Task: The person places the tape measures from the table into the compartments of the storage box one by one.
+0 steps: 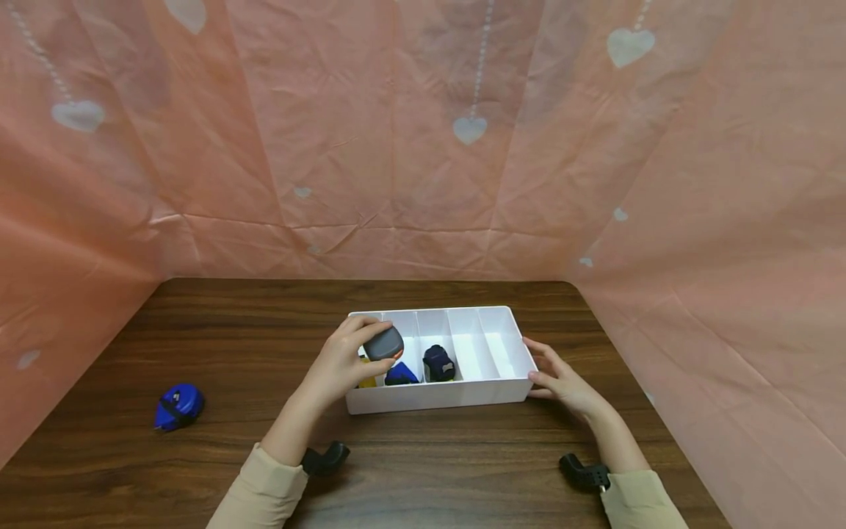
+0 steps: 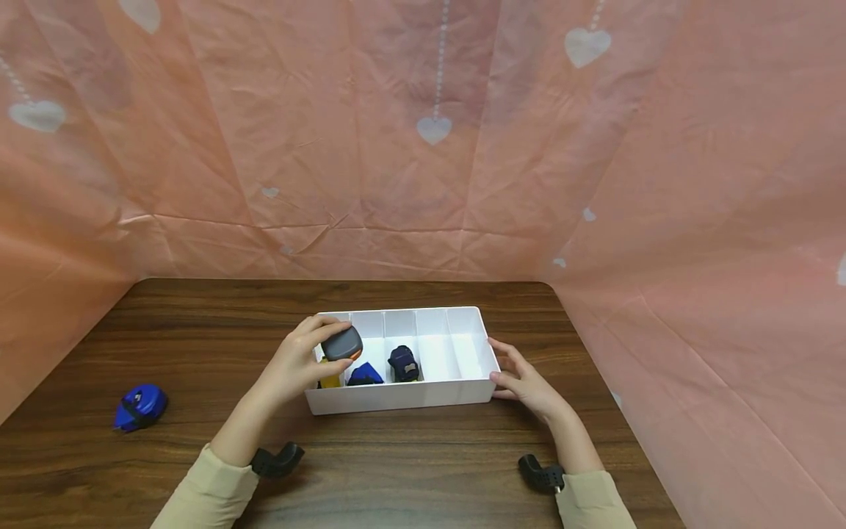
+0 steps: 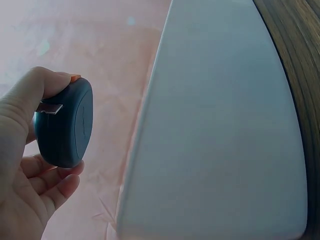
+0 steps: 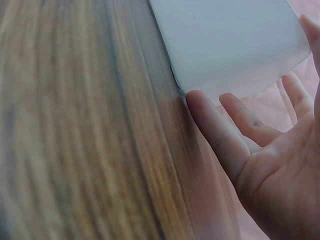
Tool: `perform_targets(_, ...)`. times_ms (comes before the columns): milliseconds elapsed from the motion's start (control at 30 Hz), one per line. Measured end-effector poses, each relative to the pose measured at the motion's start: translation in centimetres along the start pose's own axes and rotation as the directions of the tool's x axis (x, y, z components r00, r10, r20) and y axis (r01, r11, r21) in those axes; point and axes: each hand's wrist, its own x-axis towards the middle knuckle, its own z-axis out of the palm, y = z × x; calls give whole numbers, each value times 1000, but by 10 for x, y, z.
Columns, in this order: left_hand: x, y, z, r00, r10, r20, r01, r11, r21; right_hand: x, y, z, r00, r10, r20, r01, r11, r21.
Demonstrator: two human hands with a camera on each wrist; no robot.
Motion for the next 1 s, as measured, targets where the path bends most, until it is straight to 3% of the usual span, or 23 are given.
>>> perform_targets(167,6,1,7,1000,12,11,-12,1000,23,1,-1,0,1000,2,0,-2,1000,-1)
perform_targets(500,14,3,14,999,37,16,-37,999,-15,0,-1,0,1000,12,-1,-12,1000,-4)
perform_targets(1000,24,18,31,998,26,54,-22,998,-57,1,-2,1,1000,13,-1,-13,1000,-2)
